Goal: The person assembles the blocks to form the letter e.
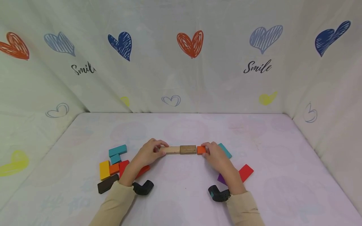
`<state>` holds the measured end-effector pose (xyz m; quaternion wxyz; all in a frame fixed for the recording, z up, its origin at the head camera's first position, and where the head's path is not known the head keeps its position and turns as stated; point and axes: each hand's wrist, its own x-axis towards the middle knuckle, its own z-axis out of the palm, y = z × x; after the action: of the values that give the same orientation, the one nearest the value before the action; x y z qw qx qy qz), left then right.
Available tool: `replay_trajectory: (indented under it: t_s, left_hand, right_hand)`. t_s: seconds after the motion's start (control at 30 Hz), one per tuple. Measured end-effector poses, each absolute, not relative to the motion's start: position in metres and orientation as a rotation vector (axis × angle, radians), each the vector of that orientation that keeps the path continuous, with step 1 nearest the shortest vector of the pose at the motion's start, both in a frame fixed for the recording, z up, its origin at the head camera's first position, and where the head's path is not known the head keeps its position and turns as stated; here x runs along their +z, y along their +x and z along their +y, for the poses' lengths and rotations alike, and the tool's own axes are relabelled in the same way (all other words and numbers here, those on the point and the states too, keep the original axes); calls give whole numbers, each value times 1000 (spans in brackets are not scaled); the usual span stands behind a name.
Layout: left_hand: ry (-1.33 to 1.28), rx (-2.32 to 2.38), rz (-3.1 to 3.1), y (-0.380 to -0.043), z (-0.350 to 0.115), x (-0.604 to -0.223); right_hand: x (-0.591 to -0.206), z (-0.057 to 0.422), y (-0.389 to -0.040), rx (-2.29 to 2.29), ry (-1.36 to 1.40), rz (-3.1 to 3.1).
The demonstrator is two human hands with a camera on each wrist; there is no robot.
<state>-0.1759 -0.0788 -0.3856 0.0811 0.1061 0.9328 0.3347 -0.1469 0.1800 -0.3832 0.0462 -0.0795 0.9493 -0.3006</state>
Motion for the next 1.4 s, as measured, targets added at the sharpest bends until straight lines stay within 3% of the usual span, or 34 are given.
replay_trajectory:
  t_s: [1.4]
  left_hand:
    - [302, 1016, 2790, -174, -80, -387]
  right_hand:
    - [-383, 174, -148, -888, -199, 2892]
